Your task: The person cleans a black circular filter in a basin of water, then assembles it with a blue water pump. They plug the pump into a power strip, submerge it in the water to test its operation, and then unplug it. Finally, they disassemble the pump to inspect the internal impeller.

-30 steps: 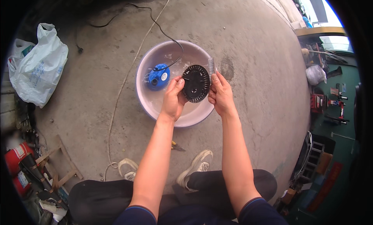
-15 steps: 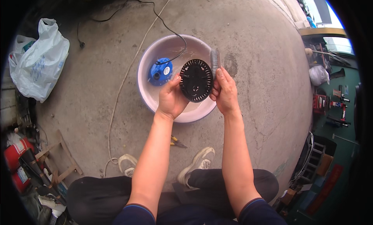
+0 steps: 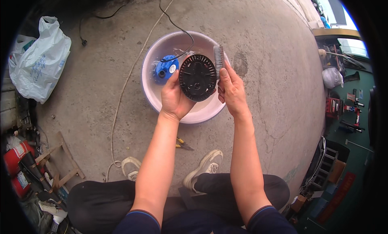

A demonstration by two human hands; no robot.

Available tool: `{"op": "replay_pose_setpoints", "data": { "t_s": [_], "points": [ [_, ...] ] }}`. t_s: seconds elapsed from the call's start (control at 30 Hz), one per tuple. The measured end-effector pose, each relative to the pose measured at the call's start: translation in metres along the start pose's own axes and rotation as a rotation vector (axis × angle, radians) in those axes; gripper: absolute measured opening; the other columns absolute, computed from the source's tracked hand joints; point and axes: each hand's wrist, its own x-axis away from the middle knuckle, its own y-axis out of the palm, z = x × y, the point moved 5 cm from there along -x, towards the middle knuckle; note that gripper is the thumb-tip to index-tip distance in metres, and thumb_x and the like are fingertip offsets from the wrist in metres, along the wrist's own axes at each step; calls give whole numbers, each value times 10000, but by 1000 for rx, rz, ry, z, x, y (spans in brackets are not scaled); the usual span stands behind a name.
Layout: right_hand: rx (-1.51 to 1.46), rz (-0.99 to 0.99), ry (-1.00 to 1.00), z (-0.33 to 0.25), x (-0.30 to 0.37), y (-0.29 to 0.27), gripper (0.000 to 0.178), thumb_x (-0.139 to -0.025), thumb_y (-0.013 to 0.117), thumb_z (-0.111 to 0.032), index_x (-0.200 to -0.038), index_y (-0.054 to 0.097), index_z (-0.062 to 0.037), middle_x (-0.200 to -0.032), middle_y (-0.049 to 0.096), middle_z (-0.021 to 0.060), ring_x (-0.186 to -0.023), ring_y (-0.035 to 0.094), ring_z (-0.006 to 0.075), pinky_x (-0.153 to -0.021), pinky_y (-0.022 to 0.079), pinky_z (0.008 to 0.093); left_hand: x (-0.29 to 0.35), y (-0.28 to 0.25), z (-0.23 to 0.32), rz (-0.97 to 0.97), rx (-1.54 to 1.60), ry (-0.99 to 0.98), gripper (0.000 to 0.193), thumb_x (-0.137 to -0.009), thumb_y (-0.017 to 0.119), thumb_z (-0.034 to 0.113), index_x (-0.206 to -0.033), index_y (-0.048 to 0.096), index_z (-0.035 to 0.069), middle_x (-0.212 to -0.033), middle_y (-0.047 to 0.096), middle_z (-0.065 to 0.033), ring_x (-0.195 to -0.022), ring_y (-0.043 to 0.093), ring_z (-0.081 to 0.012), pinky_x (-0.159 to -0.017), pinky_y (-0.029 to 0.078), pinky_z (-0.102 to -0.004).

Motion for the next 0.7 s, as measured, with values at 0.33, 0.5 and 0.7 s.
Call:
{"op": "replay_pose_setpoints", "data": {
  "t_s": [0.33,0.5,0.7],
  "points": [
    [610,-71,-280,-17,35,65,568,-1079,690,-284,-1598,541,-108,-1288,728,298,-1215,715,439,-1017,552,443,-13,-22,3,95,-47,90,648,-1126,472,568,-1540,533,73,-1474,646,-161,-1348,629,-361,-1166,493,-592],
    [905,95,-176,16,33,41,566,-1072,681,-345,-1589,556,-150,-963,777,248,-909,736,504,-862,577,526,-5,-36,-1,248,-70,155,487,-1155,482,457,-1532,542,153,-1473,651,-110,-1325,650,-298,-1124,528,-588],
    [490,19,-191,41,17,12,518,-1098,648,-303,-1514,610,3,-1472,667,258,-1334,680,371,-1121,506,393,-5,-35,-4,145,-31,121,484,-1130,557,460,-1503,560,151,-1432,677,-94,-1305,661,-259,-1142,524,-494]
  ]
}}
